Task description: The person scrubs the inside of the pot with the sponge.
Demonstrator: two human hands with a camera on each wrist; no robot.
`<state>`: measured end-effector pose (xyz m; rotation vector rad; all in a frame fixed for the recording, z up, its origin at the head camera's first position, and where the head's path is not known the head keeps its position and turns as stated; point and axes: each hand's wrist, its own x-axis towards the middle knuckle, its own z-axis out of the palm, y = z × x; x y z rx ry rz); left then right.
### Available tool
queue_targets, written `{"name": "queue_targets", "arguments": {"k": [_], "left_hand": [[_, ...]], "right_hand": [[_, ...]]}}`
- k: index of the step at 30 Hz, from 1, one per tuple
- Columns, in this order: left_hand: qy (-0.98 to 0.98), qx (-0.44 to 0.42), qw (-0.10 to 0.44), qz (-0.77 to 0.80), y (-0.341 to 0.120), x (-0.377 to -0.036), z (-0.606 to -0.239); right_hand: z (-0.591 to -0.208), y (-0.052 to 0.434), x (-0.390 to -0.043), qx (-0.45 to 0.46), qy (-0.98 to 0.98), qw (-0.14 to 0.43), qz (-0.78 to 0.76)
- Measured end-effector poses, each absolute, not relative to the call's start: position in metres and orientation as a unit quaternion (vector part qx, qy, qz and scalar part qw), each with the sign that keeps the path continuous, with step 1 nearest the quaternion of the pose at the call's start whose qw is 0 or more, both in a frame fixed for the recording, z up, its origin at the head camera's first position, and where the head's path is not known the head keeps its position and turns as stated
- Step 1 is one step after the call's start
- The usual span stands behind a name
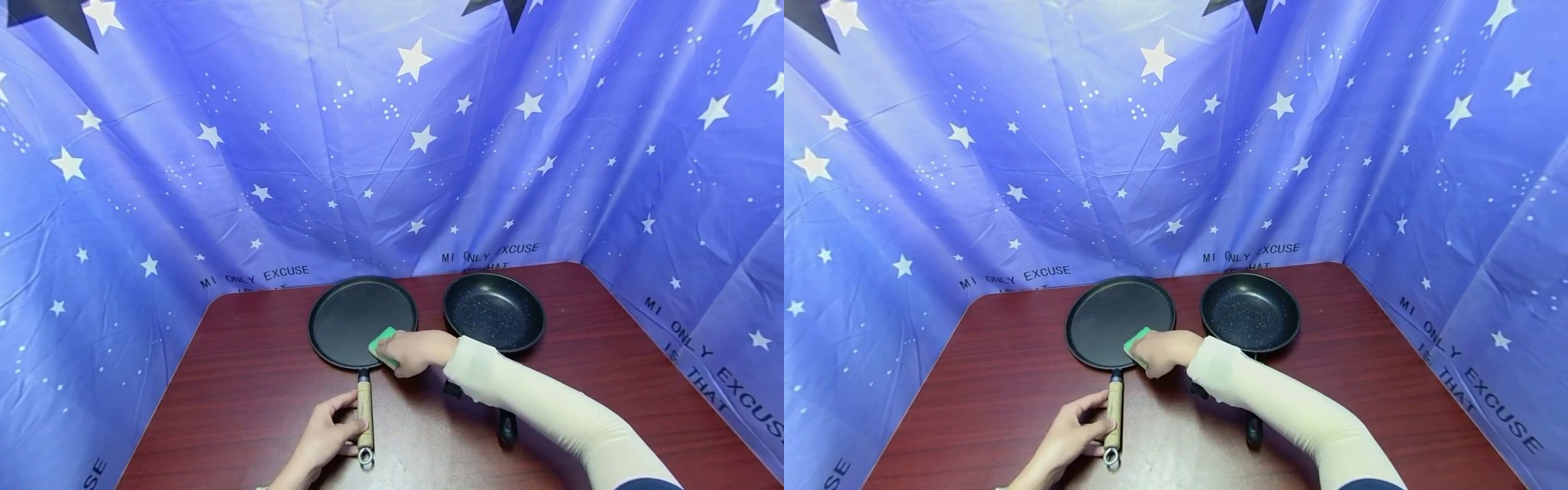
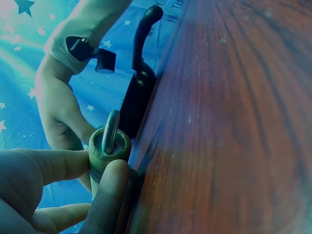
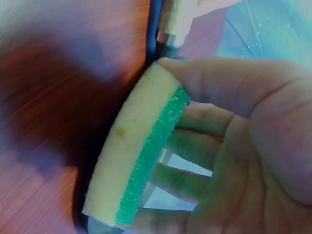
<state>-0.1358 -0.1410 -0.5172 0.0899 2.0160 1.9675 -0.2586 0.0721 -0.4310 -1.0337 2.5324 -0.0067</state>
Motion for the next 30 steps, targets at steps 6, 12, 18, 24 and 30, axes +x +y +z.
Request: {"name": "queue_targets", "arguments": {"k": [6,12,18,24,30], "left_hand": [[0.707,0.032,0.162,0.688,-0.141,-0.137,-0.517],[0.708,0.031,0.160,0.687,-0.141,-0.137,-0.517],[0.710,0.029,0.160,0.686,-0.142,-0.137,-0.517],[0.711,0.029,0.162,0.684,-0.142,-0.137,-0.516],[0.709,0.029,0.165,0.685,-0.142,-0.136,-0.516]], "right_hand": [[-0.427,0.064,-0.253,-0.391,0.898,0.202,0.000],[-0.425,0.053,-0.249,-0.435,0.878,0.198,0.025],[-0.423,0.039,-0.250,-0.457,0.867,0.196,0.024],[-0.425,0.024,-0.252,-0.460,0.864,0.207,0.010],[-0.427,0.014,-0.254,-0.442,0.872,0.211,0.000]]}}
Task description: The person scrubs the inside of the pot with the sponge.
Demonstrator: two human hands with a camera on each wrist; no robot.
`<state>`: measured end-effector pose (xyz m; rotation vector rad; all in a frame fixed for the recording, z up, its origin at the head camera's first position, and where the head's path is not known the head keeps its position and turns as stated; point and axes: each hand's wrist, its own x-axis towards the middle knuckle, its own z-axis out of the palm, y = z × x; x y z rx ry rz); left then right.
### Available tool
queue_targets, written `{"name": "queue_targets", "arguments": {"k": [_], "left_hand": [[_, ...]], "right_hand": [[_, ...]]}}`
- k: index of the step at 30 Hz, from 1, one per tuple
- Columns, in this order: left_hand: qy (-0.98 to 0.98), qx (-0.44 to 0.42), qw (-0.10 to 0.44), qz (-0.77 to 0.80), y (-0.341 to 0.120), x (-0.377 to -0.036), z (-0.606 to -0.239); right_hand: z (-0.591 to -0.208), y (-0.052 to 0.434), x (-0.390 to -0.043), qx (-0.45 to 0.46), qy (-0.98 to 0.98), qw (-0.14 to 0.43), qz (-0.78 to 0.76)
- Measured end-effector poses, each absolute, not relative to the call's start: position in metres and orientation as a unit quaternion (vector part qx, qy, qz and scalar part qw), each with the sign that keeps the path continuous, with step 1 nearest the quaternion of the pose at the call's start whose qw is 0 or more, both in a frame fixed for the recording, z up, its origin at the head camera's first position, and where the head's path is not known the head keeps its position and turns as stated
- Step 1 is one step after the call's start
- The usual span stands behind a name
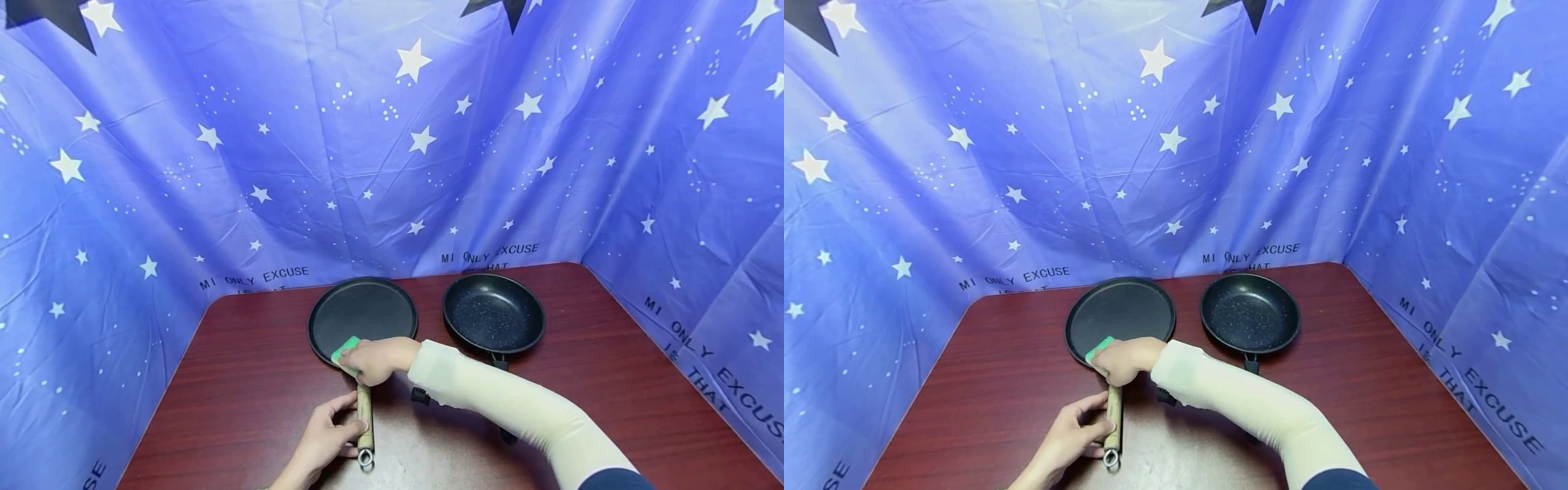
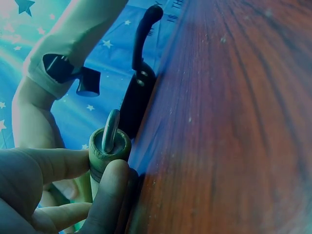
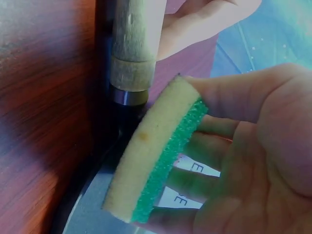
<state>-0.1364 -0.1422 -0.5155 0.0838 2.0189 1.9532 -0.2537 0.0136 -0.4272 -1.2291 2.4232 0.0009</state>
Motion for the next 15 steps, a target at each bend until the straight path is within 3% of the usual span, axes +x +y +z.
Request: {"name": "queue_targets", "arguments": {"k": [15], "left_hand": [[0.713,0.016,0.163,0.682,-0.142,-0.135,-0.515]], "right_hand": [[-0.445,-0.008,-0.272,-0.442,0.879,0.178,-0.028]]}}
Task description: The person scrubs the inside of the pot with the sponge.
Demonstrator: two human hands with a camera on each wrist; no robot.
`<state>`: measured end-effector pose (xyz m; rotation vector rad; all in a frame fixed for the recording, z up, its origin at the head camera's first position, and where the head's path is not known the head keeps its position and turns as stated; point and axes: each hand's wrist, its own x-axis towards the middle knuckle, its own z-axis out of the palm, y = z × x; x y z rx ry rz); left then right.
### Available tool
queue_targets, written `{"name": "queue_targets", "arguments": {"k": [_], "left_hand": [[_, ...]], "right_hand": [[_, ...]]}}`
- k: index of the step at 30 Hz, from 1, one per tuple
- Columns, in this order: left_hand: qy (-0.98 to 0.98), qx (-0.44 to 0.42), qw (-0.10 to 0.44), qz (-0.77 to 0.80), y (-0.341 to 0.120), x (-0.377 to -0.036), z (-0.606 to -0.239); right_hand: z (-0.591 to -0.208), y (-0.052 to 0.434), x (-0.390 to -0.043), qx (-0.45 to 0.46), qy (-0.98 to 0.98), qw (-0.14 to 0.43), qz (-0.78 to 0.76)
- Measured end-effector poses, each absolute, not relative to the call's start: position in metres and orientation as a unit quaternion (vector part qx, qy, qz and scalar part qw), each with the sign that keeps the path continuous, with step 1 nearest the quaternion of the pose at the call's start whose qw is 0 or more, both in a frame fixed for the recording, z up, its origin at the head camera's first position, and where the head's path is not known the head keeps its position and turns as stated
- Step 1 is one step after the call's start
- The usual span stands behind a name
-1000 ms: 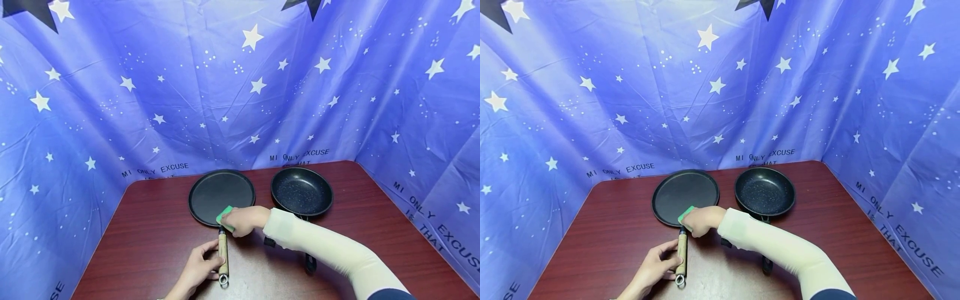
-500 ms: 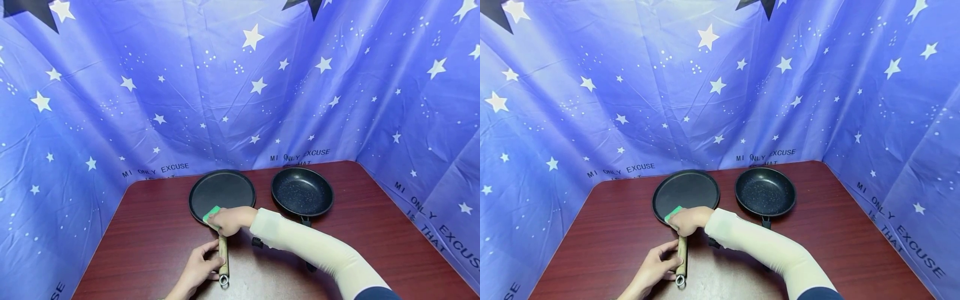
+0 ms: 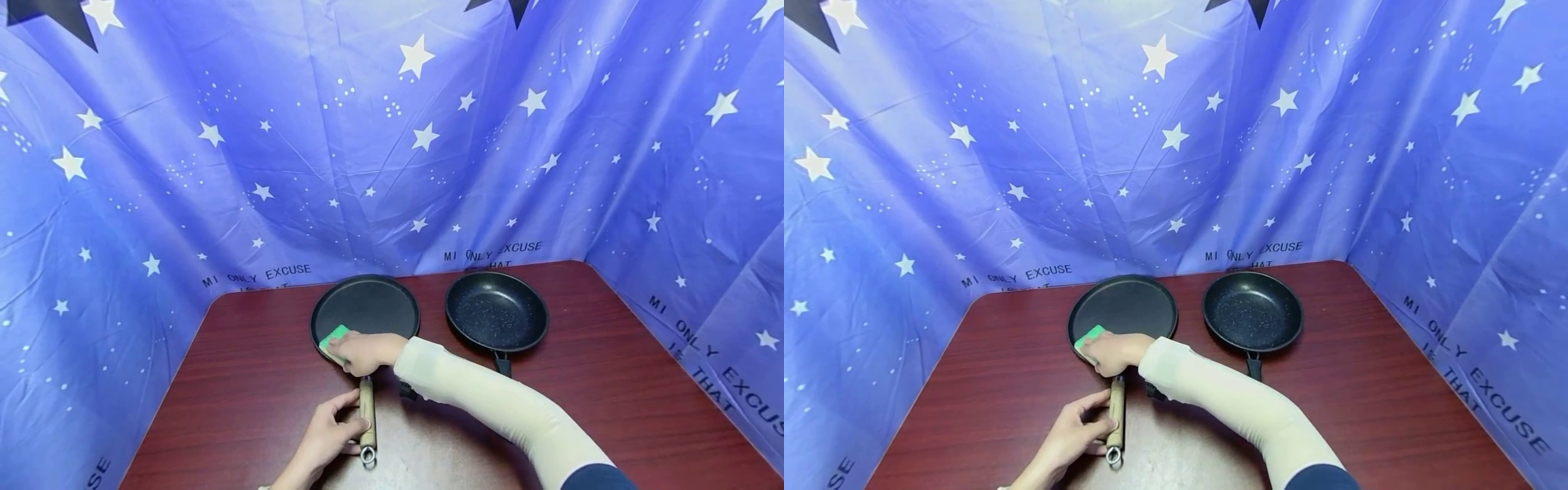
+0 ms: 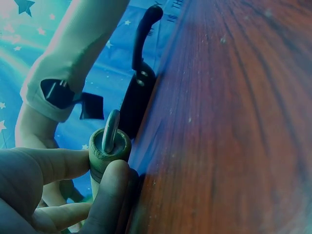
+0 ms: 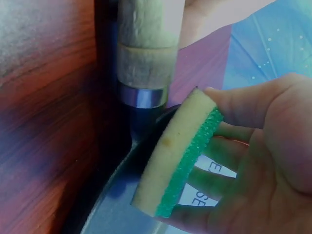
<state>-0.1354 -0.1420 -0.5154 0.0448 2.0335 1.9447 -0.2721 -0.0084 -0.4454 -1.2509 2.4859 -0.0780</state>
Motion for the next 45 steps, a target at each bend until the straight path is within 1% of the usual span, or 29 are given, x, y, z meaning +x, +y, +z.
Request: {"name": "queue_targets", "arguments": {"k": [8,17,29,37,45], "left_hand": [[0.709,0.016,0.162,0.686,-0.142,-0.136,-0.517],[0.705,0.018,0.164,0.690,-0.144,-0.137,-0.516],[0.706,0.020,0.161,0.689,-0.142,-0.138,-0.514],[0.707,0.026,0.157,0.690,-0.141,-0.138,-0.514],[0.703,0.028,0.158,0.693,-0.140,-0.137,-0.515]], "right_hand": [[-0.450,-0.018,-0.275,-0.433,0.888,0.156,-0.023],[-0.453,-0.025,-0.282,-0.421,0.895,0.146,-0.030],[-0.464,-0.039,-0.300,-0.388,0.914,0.116,0.014],[-0.462,-0.041,-0.315,-0.396,0.912,0.081,0.072],[-0.466,-0.040,-0.328,-0.431,0.892,0.025,0.136]]}}
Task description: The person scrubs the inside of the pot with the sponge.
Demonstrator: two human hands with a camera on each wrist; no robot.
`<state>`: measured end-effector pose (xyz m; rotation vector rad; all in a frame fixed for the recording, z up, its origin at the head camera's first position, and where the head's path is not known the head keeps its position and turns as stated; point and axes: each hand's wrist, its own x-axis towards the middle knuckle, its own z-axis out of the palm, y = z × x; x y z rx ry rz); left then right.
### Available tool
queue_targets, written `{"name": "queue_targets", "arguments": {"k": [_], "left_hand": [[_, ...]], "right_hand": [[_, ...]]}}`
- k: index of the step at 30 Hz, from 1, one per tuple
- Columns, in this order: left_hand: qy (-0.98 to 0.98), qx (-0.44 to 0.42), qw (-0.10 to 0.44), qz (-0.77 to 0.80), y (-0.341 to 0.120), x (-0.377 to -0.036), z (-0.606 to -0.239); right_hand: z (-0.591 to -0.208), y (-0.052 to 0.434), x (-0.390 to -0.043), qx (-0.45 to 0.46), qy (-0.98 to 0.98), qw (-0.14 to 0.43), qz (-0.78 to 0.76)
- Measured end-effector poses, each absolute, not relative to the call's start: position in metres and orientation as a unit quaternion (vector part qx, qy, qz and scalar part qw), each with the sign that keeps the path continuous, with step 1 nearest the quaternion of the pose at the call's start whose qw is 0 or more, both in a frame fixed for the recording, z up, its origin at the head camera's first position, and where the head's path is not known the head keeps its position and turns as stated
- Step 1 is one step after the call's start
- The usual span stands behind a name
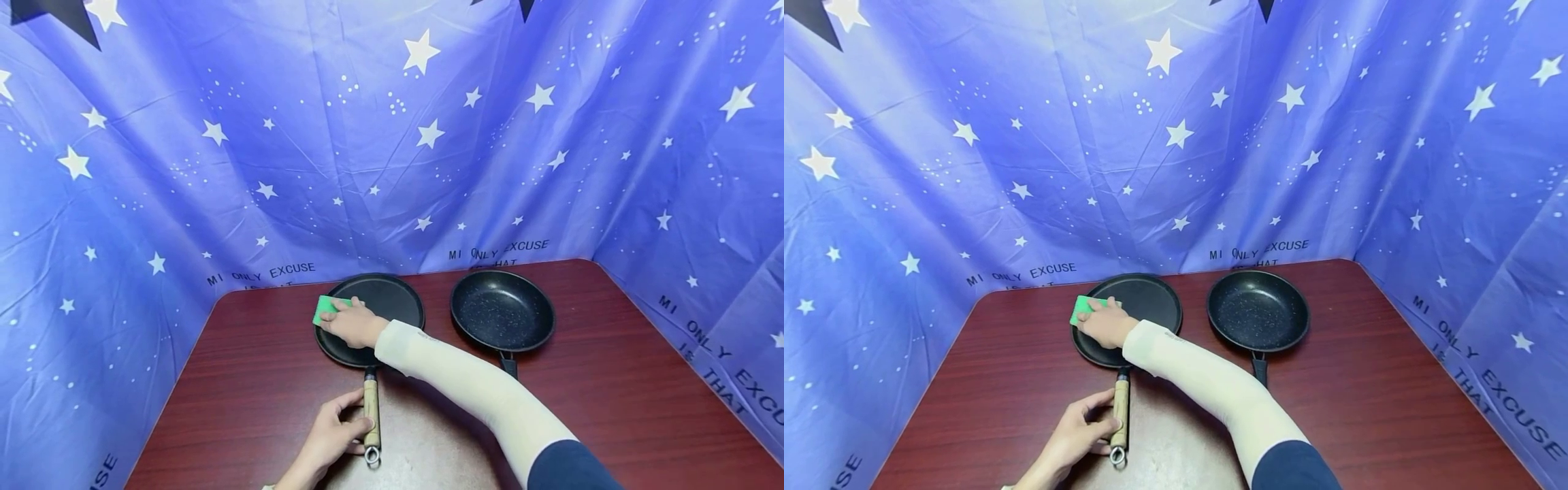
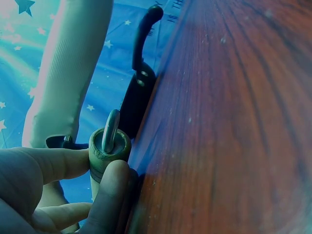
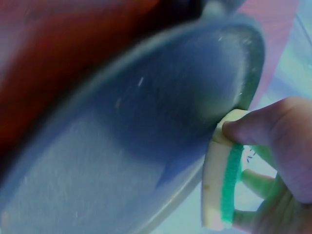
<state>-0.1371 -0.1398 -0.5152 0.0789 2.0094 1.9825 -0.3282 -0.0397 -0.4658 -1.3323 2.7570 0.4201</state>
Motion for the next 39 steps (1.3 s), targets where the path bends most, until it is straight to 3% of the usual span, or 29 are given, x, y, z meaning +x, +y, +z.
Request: {"name": "queue_targets", "arguments": {"k": [5,15,39], "left_hand": [[0.704,0.023,0.155,0.693,-0.140,-0.136,-0.516],[0.705,0.026,0.150,0.693,-0.141,-0.136,-0.516],[0.706,0.031,0.150,0.691,-0.140,-0.137,-0.516]], "right_hand": [[-0.467,-0.038,-0.337,-0.443,0.875,-0.009,0.194],[-0.468,-0.039,-0.352,-0.430,0.872,-0.005,0.235],[-0.469,-0.017,-0.381,-0.347,0.926,0.050,0.143]]}}
